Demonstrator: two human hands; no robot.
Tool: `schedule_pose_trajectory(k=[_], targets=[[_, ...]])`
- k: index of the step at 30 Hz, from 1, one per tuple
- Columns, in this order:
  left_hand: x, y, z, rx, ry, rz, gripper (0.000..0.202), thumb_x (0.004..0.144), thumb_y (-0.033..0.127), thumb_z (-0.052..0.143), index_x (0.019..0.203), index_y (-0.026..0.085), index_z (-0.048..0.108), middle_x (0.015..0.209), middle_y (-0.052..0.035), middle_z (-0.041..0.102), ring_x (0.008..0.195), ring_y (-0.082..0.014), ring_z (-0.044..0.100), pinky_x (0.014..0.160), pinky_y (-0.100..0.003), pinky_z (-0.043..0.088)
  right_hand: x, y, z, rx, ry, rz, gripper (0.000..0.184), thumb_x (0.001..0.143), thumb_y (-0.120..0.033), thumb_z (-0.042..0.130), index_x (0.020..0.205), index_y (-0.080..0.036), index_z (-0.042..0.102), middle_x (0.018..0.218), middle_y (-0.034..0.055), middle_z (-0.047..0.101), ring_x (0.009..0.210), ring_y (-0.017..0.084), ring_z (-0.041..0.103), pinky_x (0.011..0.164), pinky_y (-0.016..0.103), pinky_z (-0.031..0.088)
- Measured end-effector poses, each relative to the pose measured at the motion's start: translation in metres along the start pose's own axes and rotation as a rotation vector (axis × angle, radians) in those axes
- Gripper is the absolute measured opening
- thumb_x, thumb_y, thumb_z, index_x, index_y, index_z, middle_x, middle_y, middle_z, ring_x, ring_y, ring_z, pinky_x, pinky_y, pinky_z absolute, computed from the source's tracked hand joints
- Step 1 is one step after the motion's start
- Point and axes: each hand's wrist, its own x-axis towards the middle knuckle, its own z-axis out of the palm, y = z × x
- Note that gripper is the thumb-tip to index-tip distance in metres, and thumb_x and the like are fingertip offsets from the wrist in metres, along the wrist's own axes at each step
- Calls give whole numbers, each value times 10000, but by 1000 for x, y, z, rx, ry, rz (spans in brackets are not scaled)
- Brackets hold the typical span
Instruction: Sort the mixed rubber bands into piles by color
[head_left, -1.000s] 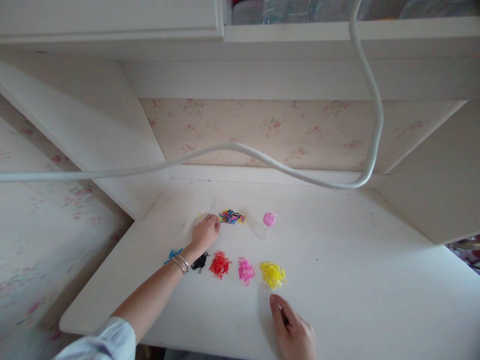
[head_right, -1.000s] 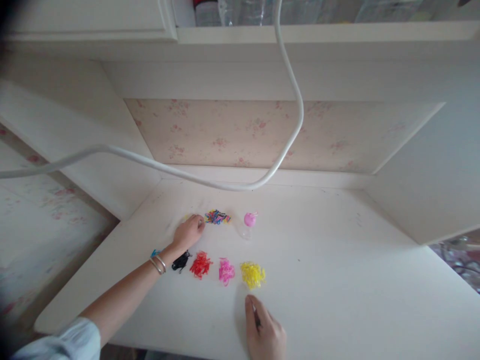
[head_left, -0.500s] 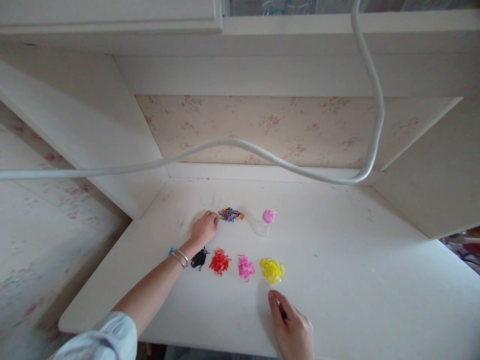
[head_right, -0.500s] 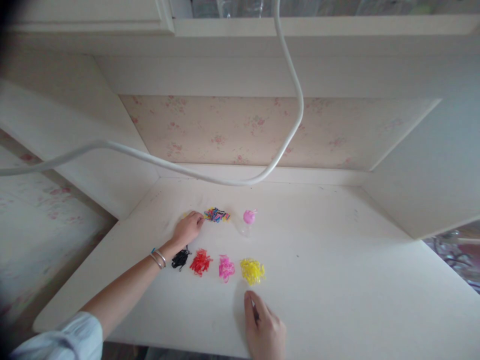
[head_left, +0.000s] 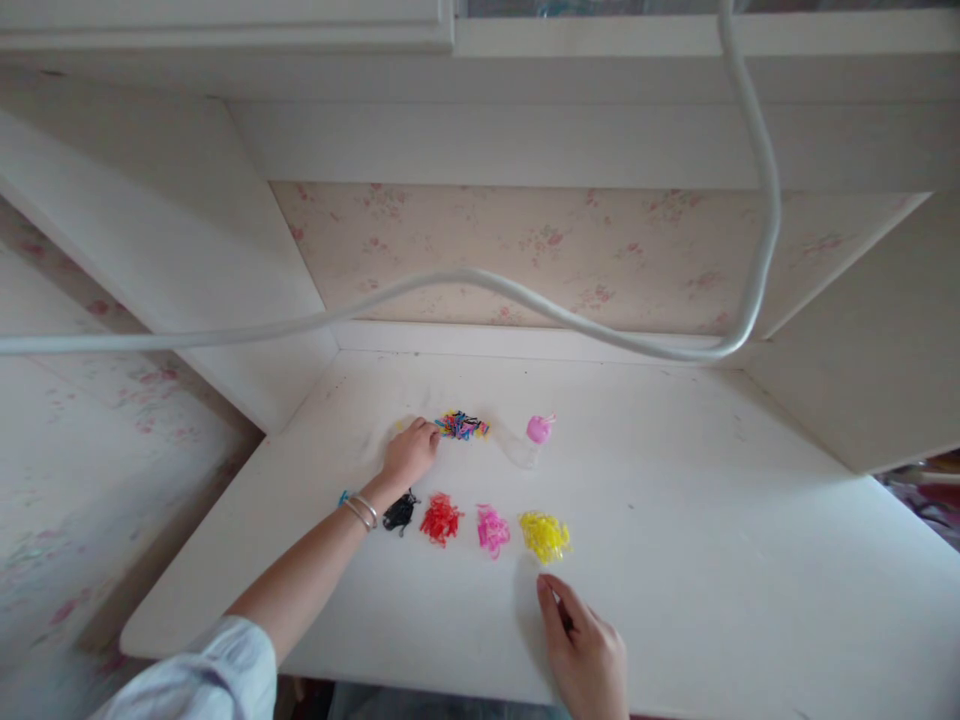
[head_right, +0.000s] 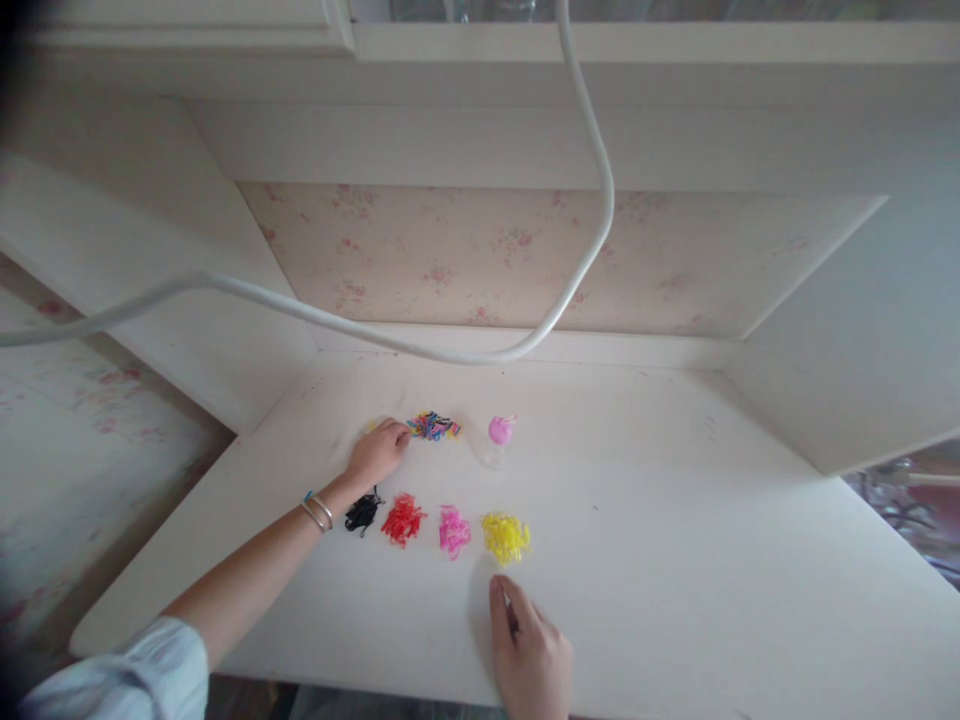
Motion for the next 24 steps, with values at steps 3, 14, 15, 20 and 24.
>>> schedule_pose_trajectory(k=[3, 14, 15, 20, 24], targets=[[-3, -1, -2, 6, -6, -4, 317, 939, 341, 349, 969, 232, 646, 1048, -37, 615, 873, -149, 604, 765, -259, 426, 1, 1, 0, -12, -17, -3, 461, 891, -561, 380, 928, -260, 728, 753, 18, 729, 612, 129, 673, 554, 163, 446], [-14, 4, -2, 9, -1, -34, 268, 902, 325, 418, 920, 228, 667, 1011, -40, 629, 882, -161, 614, 769, -260, 430, 0, 4, -1, -38, -49, -2, 445, 894, -550, 386, 959, -264, 721, 778, 17, 732, 633, 129, 680, 562, 162, 448], [-14, 5, -2, 4, 4, -39, 271, 905, 304, 409, 906, 227, 669, 1005, -41, 630, 877, -161, 614, 767, -262, 429, -1, 4, -2, -37, -45, -1, 446, 896, -548, 384, 955, -263, 722, 775, 17, 732, 634, 129, 680, 562, 162, 448], [-19, 7, -7, -36, 35, -59, 255, 899, 286, 418, 887, 222, 664, 1000, -42, 638, 837, -156, 620, 732, -258, 432, -1, 0, -3, -36, -33, -7, 438, 903, -534, 380, 946, -263, 721, 793, 15, 734, 654, 127, 683, 579, 158, 451], [-37, 11, -20, -68, 82, -70, 247, 900, 296, 424, 893, 213, 656, 979, -40, 657, 870, -154, 620, 752, -247, 428, -2, 1, 1, -34, -7, -17, 449, 904, -546, 369, 932, -268, 720, 804, 12, 736, 647, 128, 684, 567, 159, 452]])
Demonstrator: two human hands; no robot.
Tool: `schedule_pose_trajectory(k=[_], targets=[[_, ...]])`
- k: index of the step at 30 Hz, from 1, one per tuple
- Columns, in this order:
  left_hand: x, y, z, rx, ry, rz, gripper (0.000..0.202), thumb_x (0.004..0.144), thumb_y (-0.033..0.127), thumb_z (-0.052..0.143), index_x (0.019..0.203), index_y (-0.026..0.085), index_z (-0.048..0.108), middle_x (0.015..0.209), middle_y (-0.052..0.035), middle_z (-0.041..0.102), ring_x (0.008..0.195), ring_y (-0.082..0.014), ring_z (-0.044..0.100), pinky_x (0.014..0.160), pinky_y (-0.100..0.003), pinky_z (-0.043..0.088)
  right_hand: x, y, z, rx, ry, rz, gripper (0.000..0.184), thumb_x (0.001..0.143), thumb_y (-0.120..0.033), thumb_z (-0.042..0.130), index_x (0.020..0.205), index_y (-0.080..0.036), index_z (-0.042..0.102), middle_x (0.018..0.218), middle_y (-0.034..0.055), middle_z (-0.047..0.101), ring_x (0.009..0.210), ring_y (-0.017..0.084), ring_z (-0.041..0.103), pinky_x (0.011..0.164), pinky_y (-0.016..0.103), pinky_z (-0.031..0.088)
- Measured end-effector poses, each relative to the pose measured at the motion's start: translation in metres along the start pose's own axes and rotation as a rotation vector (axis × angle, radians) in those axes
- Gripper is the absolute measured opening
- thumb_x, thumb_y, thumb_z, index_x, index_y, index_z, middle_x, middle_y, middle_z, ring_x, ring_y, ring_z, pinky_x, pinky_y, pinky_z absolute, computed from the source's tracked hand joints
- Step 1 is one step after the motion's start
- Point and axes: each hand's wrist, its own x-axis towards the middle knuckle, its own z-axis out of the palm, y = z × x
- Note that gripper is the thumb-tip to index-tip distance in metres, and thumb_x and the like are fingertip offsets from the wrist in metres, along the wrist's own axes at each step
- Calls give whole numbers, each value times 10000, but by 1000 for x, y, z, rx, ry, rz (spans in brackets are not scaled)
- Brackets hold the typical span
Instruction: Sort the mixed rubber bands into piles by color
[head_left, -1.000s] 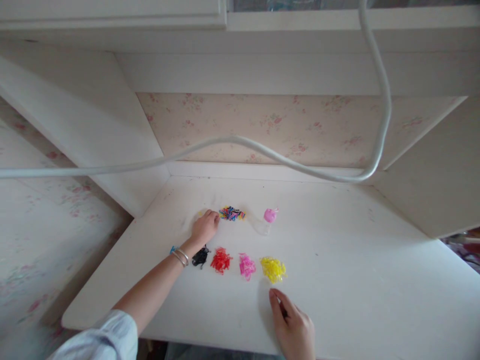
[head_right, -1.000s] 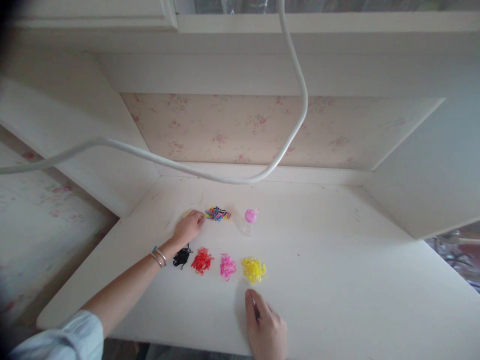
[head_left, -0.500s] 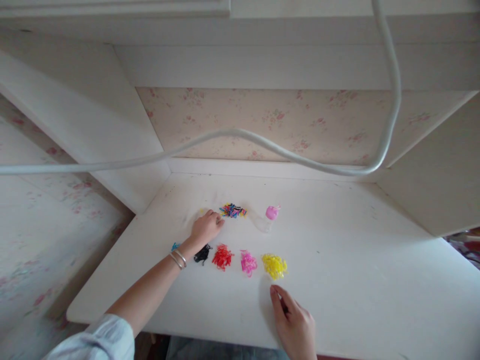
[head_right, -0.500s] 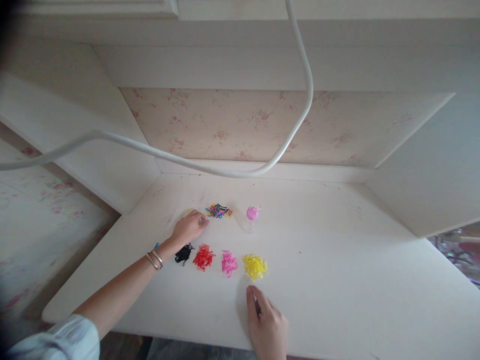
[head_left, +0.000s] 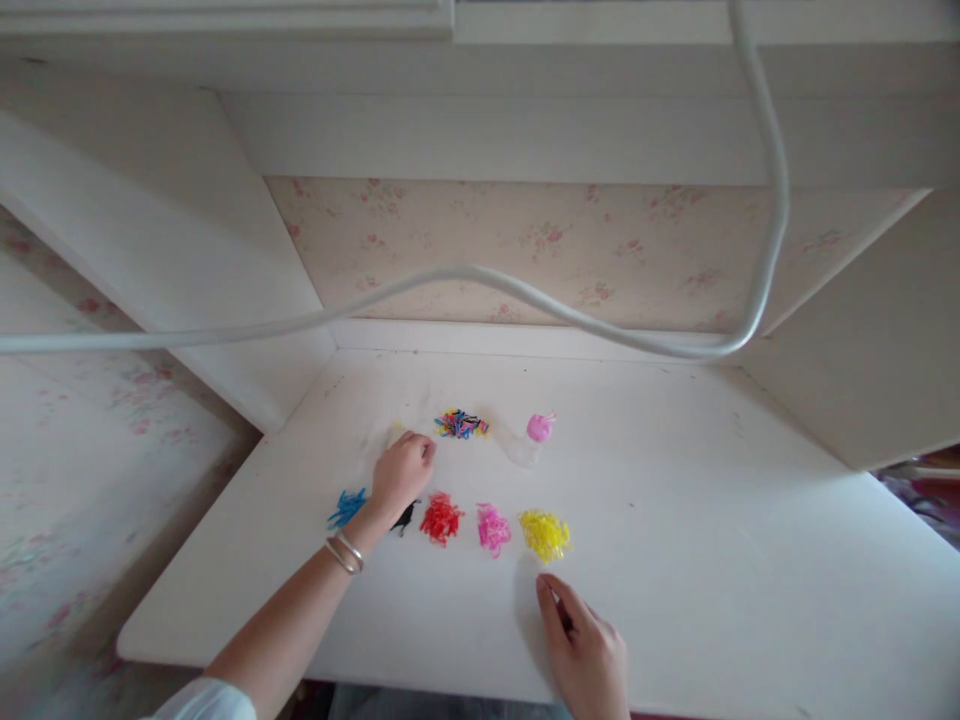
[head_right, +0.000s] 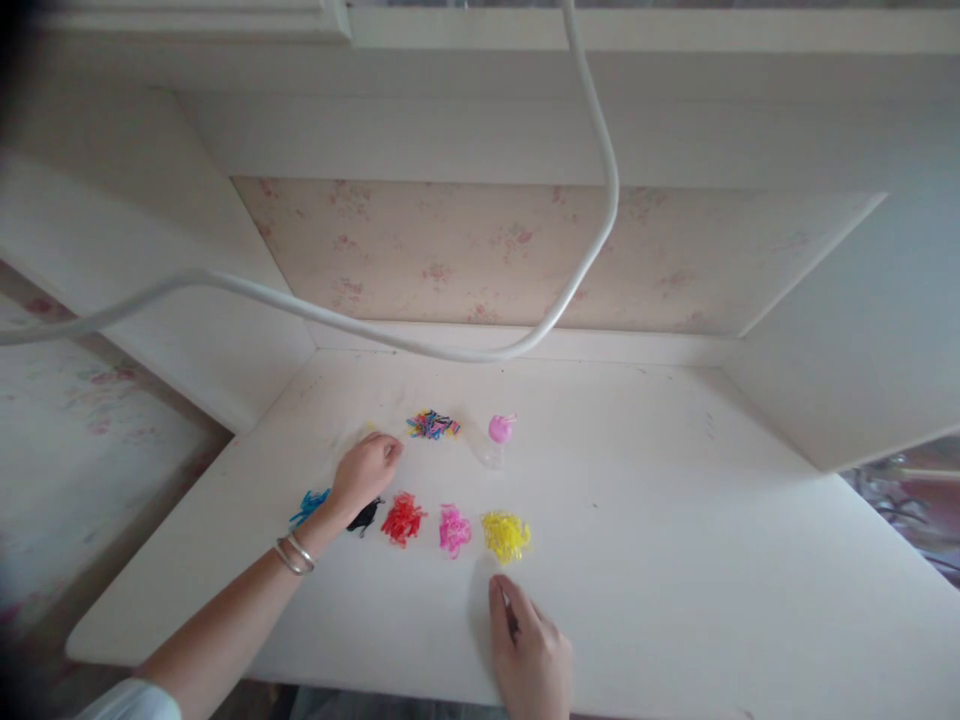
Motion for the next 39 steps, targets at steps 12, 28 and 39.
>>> schedule_pose_trajectory(k=[12, 28, 39], targets=[[-82, 69, 2, -176, -139, 145, 286, 915, 327, 418, 860, 234, 683, 862, -30, 690, 792, -137, 629, 724, -236, 423, 2, 0, -3, -23, -21, -24, 435, 909, -526, 376, 940, -267, 724, 778, 7, 737, 631, 117, 686, 549, 147, 450], [-81, 50, 3, -187, -88, 146, 251, 913, 267, 417, 855, 232, 659, 875, -22, 680, 798, -140, 631, 739, -248, 453, 0, -1, -4, 23, -53, 3, 434, 911, -520, 385, 963, -248, 718, 856, 30, 736, 689, 128, 686, 621, 158, 463], [-130, -64, -7, -239, 165, -14, 270, 911, 380, 415, 936, 221, 632, 884, -39, 689, 744, -142, 638, 675, -245, 495, 15, -7, -18, 103, -206, 73, 497, 857, -593, 411, 886, -219, 737, 629, 9, 680, 546, 133, 612, 511, 168, 434]])
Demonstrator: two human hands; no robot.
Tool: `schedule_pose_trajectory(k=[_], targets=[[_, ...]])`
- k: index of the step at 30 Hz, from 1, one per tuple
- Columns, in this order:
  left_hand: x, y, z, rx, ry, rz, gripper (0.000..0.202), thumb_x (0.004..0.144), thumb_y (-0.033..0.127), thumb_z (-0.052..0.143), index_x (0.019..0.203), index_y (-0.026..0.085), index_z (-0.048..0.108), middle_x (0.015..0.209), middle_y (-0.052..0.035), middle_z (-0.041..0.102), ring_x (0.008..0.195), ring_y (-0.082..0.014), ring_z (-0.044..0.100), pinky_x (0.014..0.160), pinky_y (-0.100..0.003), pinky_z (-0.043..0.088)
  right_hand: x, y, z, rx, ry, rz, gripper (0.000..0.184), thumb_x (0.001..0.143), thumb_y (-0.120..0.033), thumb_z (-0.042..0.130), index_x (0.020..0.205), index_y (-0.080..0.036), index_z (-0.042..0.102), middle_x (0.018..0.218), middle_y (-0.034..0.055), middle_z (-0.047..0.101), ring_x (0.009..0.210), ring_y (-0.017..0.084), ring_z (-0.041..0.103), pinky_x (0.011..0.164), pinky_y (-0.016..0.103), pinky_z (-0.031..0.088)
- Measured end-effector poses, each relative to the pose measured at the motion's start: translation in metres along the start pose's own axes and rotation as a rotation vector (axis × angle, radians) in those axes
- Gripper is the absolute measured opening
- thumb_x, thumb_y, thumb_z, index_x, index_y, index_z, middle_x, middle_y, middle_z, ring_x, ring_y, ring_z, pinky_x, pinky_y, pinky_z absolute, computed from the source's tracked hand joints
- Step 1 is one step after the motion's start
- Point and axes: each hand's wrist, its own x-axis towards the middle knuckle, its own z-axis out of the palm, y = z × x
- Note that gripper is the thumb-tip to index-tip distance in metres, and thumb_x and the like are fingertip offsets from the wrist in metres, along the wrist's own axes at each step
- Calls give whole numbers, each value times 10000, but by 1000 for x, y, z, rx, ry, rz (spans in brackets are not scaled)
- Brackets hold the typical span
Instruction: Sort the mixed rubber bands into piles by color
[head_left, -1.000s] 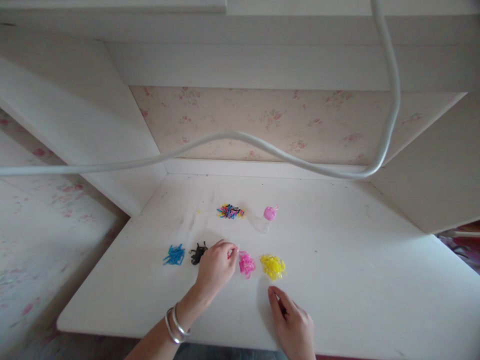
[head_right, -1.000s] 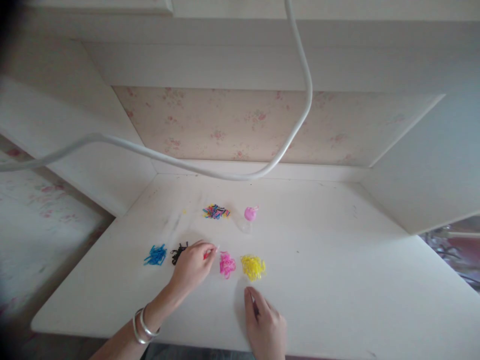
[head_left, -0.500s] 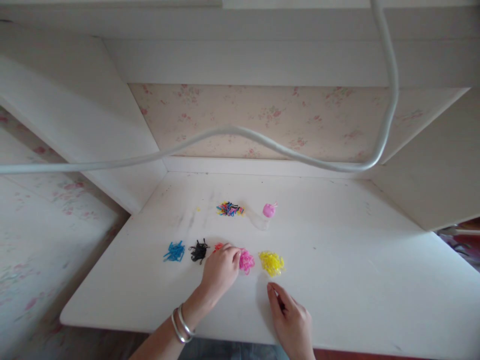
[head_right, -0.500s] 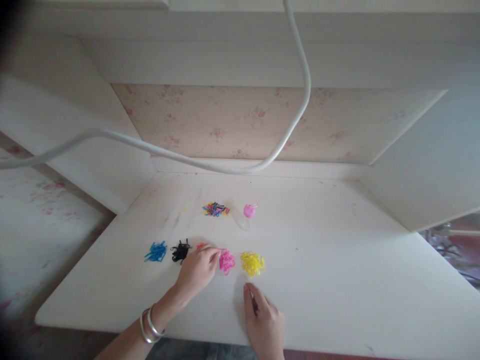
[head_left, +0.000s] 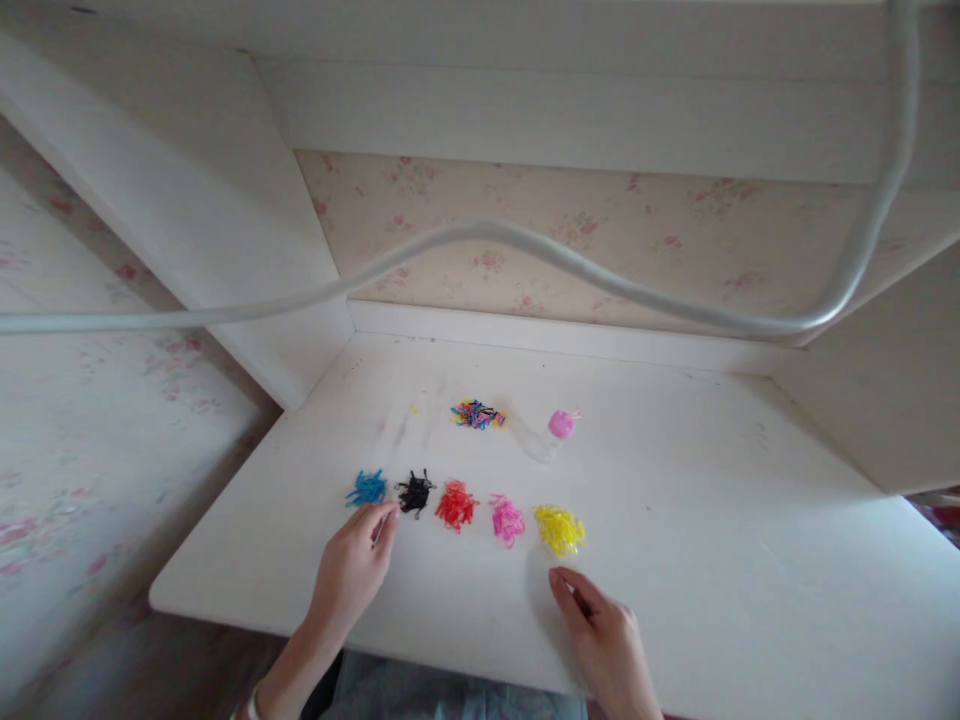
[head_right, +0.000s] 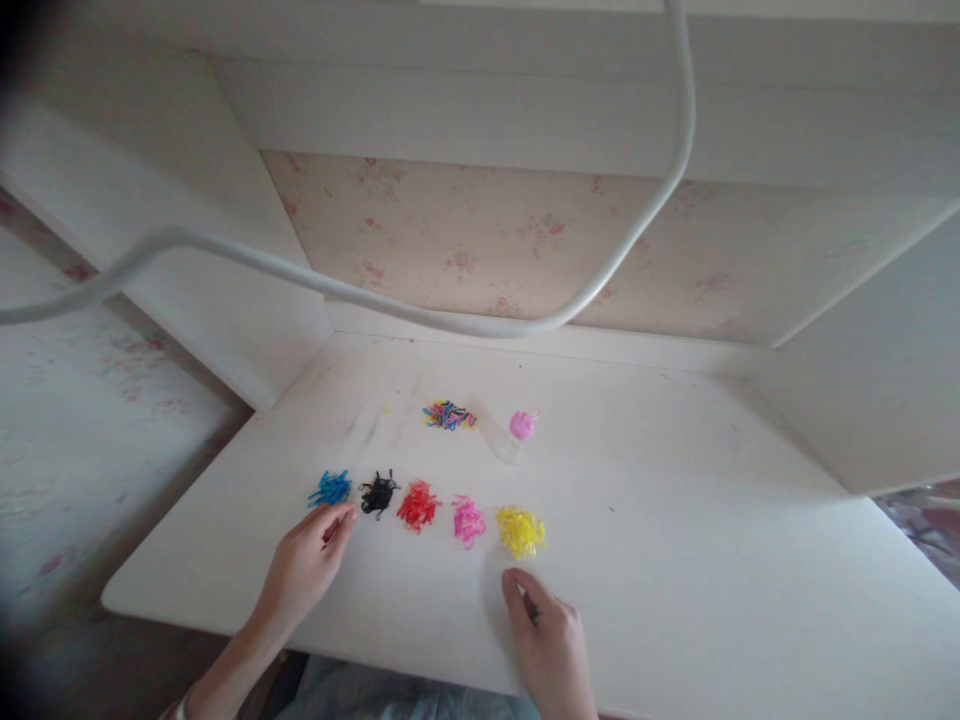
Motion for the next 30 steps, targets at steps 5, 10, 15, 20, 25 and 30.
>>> schedule_pose_trajectory(k=[5, 10, 15, 20, 25, 30], targets=[[-29, -34, -8, 28, 66, -66, 257, 909, 376, 417, 947, 226, 622, 776, -12, 661, 668, -135, 619, 649, -243, 496, 34, -31, -12, -126, -54, -112, 497, 863, -586, 408, 982, -215, 715, 538, -17, 604, 471, 112, 539, 499, 176, 399], [-34, -35, -3, 54, 79, -45, 234, 921, 343, 407, 969, 222, 602, 794, -19, 646, 683, -133, 617, 664, -240, 487, 81, -85, 9, -317, -45, -259, 423, 920, -470, 348, 1024, -240, 687, 624, 0, 659, 578, 120, 615, 567, 180, 393], [-37, -34, 0, 110, 52, -15, 223, 926, 308, 404, 988, 224, 601, 821, -22, 649, 692, -123, 621, 660, -223, 478, 128, -122, 42, -704, -96, -149, 359, 946, -368, 349, 1125, -212, 619, 861, 98, 705, 799, 201, 670, 675, 250, 441], [-37, -32, -2, 193, 33, -10, 256, 932, 311, 381, 985, 233, 619, 814, -27, 657, 684, -123, 630, 605, -210, 461, 161, -129, 62, -768, -76, -46, 363, 936, -296, 374, 1151, -90, 581, 921, 197, 678, 869, 283, 664, 694, 352, 484], [-36, -30, -4, 210, 6, -11, 259, 932, 313, 376, 974, 240, 621, 816, -27, 660, 657, -123, 625, 590, -214, 456, 173, -132, 64, -791, -63, -18, 360, 937, -215, 328, 1068, -110, 646, 970, 211, 666, 923, 291, 652, 723, 389, 495], [-36, -31, -4, 214, 0, -10, 249, 929, 306, 379, 979, 248, 616, 815, -22, 657, 659, -129, 628, 603, -218, 458, 167, -135, 67, -803, -33, -46, 379, 951, -225, 306, 1056, -107, 650, 938, 215, 667, 904, 293, 660, 726, 396, 496]])
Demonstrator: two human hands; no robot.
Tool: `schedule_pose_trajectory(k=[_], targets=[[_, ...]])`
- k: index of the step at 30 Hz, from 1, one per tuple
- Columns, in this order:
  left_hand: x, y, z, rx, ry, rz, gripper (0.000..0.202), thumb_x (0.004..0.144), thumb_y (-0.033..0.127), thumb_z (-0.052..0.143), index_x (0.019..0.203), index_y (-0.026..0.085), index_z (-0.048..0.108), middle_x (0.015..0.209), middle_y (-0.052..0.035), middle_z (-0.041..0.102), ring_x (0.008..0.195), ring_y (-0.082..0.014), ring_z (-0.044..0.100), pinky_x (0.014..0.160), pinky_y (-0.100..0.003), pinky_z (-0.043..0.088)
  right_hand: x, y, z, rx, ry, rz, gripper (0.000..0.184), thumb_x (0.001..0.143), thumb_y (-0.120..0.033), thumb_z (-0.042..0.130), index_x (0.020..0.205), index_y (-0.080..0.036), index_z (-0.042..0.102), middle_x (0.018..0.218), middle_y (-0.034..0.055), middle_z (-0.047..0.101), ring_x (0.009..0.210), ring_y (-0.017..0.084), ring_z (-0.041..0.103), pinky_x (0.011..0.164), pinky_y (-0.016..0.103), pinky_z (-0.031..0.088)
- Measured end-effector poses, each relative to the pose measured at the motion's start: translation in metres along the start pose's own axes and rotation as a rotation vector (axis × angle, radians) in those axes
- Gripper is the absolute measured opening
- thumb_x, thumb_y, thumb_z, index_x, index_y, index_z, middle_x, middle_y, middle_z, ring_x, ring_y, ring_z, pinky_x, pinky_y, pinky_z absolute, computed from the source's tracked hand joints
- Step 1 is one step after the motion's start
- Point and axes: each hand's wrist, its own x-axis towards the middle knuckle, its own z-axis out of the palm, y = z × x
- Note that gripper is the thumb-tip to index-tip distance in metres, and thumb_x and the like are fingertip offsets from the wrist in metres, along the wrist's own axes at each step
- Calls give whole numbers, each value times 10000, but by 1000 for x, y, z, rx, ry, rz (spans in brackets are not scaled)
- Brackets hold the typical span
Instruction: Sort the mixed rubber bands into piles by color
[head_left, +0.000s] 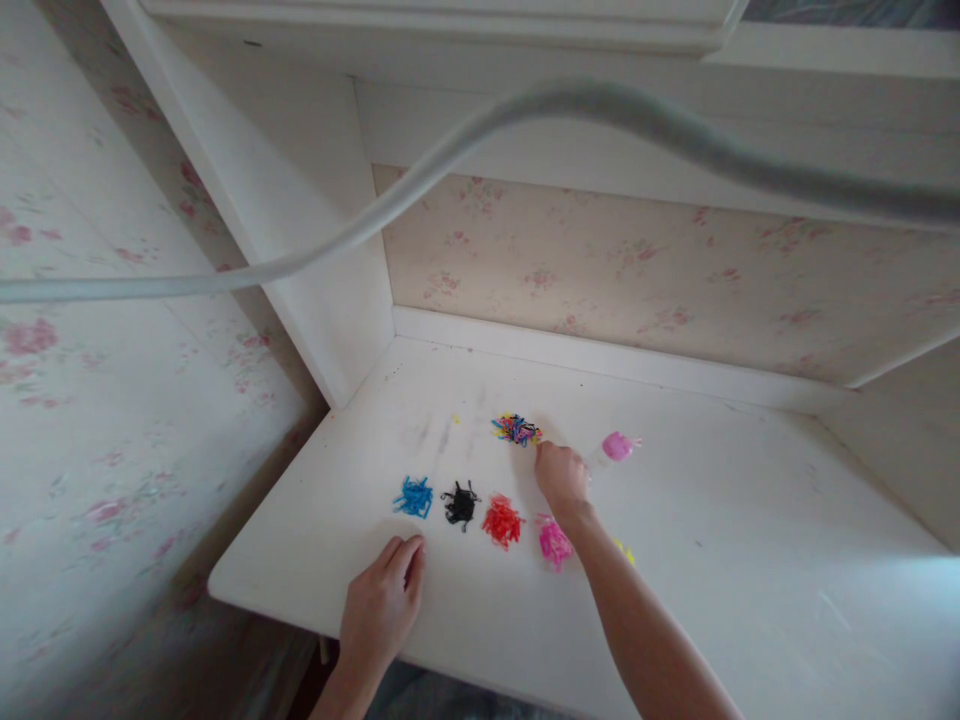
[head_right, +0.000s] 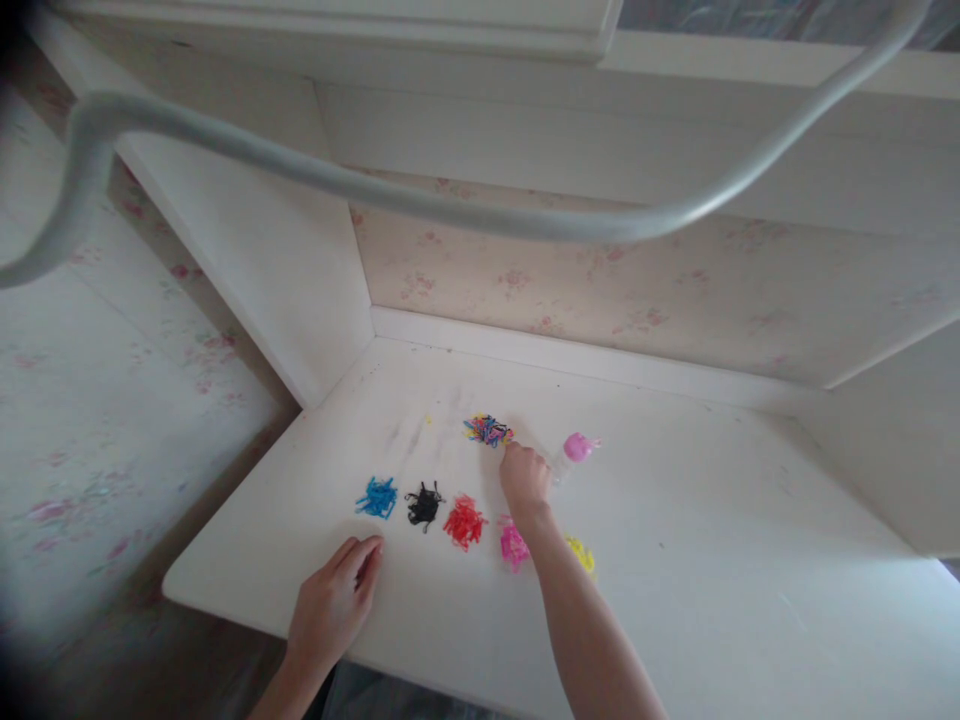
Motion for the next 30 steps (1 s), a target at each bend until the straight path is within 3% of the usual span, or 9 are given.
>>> schedule_pose_trajectory(k=[11, 17, 24, 30], targets=[[0, 0, 0, 46, -30, 9, 258, 937, 318, 374, 975, 257, 621, 808, -8, 661, 660, -125, 625, 587, -220, 427, -27, 11, -2, 17, 52, -66, 337, 965, -291, 330, 981, -167, 643, 836, 134, 693, 773, 220, 678, 644, 272, 446], [-1, 0, 2, 68, -6, 26, 245, 933, 312, 391, 979, 261, 626, 826, 1, 672, 646, -123, 625, 573, -223, 412, -52, 28, -8, 97, 112, -110, 357, 972, -348, 319, 997, -255, 663, 815, 62, 717, 733, 171, 674, 591, 216, 380], [-1, -2, 4, 74, 31, 68, 223, 927, 311, 413, 972, 260, 625, 819, 12, 680, 628, -116, 626, 563, -217, 414, -91, 89, 8, 377, 293, -110, 418, 936, -455, 345, 1023, -247, 697, 863, 39, 738, 720, 174, 688, 603, 208, 414], [0, -2, 4, 3, 36, 57, 218, 919, 322, 425, 968, 257, 628, 847, 9, 684, 650, -116, 634, 563, -205, 433, -122, 139, 29, 377, 258, 1, 465, 907, -522, 344, 1031, -258, 706, 859, 35, 740, 681, 183, 684, 578, 220, 436]])
